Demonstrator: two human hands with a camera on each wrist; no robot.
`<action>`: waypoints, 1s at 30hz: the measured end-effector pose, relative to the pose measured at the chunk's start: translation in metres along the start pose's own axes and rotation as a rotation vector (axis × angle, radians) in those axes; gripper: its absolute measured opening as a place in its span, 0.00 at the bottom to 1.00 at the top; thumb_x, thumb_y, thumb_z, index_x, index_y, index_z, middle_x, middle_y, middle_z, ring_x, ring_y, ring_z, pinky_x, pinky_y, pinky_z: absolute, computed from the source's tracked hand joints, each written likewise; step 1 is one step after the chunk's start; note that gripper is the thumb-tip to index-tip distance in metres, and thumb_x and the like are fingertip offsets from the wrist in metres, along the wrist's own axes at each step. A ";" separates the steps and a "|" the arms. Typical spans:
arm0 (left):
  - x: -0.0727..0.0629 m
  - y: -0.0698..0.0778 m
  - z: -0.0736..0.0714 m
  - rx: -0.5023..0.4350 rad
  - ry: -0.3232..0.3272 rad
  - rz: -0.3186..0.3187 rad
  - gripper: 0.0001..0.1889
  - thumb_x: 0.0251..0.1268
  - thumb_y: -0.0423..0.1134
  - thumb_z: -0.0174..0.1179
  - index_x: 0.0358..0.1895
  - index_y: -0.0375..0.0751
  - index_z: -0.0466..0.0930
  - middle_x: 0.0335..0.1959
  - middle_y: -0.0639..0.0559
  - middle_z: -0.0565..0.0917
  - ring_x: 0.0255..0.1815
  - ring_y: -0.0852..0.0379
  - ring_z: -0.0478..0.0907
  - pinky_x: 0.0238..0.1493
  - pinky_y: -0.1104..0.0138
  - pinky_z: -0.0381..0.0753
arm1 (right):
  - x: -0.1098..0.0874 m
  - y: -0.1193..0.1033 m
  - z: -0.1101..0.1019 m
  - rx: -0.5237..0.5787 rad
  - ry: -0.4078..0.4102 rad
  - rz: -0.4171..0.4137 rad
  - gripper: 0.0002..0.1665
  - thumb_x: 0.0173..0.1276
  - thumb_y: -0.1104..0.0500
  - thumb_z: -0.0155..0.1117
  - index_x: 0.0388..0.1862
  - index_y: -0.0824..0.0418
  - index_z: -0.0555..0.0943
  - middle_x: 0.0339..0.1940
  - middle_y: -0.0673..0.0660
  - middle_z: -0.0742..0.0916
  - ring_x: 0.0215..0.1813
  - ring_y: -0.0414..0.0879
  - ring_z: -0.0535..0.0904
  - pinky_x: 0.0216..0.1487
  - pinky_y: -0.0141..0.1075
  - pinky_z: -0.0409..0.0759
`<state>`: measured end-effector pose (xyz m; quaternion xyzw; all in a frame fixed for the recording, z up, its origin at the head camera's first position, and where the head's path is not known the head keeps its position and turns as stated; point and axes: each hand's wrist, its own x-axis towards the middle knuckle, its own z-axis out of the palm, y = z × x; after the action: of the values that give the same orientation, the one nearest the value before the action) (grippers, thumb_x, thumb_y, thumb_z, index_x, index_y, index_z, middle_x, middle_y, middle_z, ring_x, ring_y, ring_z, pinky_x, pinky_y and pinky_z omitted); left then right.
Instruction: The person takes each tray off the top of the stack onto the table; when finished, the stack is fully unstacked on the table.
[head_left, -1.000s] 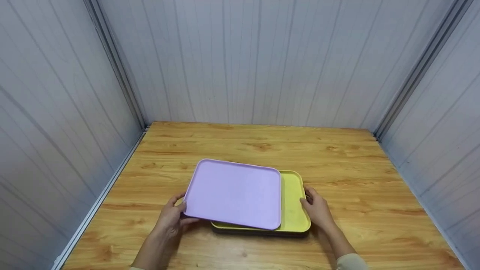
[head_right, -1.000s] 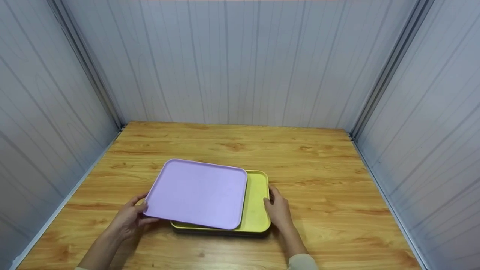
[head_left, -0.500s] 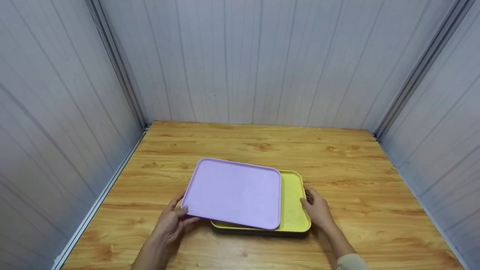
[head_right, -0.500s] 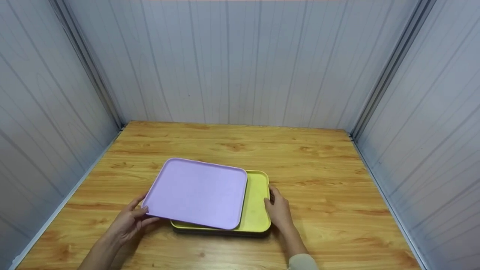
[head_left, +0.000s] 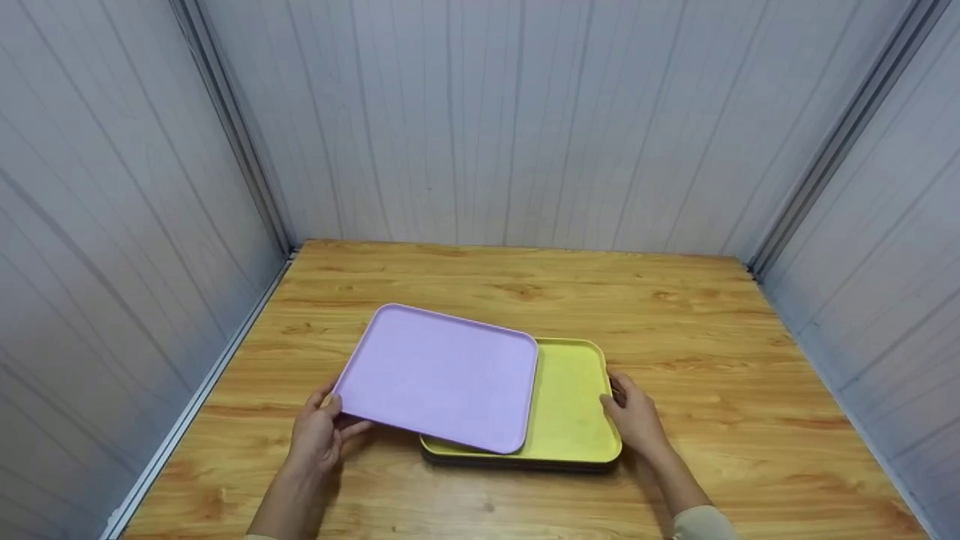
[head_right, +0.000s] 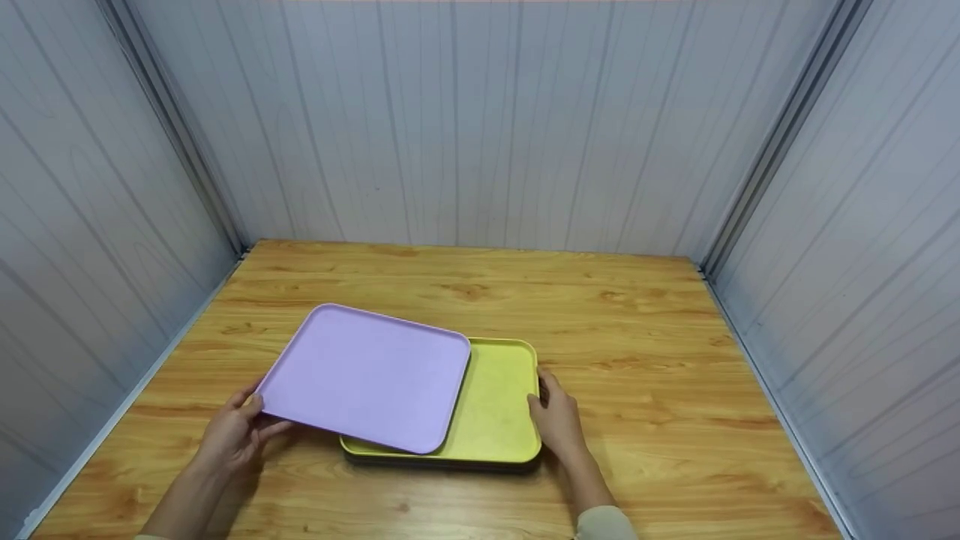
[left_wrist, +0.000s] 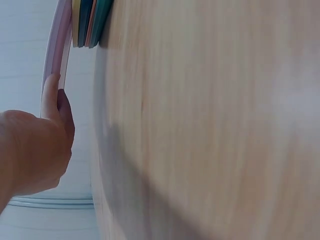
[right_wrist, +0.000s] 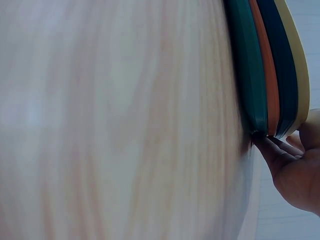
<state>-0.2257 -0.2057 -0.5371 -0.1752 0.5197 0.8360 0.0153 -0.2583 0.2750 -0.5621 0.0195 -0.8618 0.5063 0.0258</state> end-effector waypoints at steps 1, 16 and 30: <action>0.001 0.002 -0.002 0.004 0.013 -0.004 0.28 0.84 0.35 0.32 0.82 0.38 0.45 0.75 0.31 0.57 0.51 0.55 0.80 0.49 0.52 0.84 | 0.000 0.000 0.000 0.001 0.000 0.001 0.32 0.76 0.68 0.56 0.75 0.73 0.62 0.70 0.73 0.73 0.71 0.64 0.69 0.67 0.51 0.71; 0.016 0.020 -0.025 -0.062 0.105 -0.087 0.29 0.85 0.38 0.30 0.83 0.46 0.41 0.81 0.41 0.51 0.73 0.45 0.60 0.52 0.55 0.83 | -0.001 0.000 0.001 -0.018 0.013 -0.009 0.31 0.76 0.68 0.57 0.75 0.73 0.63 0.70 0.74 0.73 0.71 0.64 0.70 0.66 0.51 0.72; 0.025 0.030 -0.041 -0.069 0.105 -0.114 0.28 0.84 0.37 0.30 0.83 0.51 0.44 0.82 0.46 0.48 0.73 0.48 0.60 0.55 0.54 0.81 | -0.001 0.000 0.001 -0.017 0.025 -0.015 0.31 0.75 0.68 0.57 0.74 0.73 0.65 0.70 0.73 0.74 0.70 0.64 0.71 0.65 0.51 0.73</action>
<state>-0.2445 -0.2589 -0.5354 -0.2487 0.4799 0.8408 0.0297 -0.2572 0.2746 -0.5629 0.0195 -0.8654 0.4991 0.0405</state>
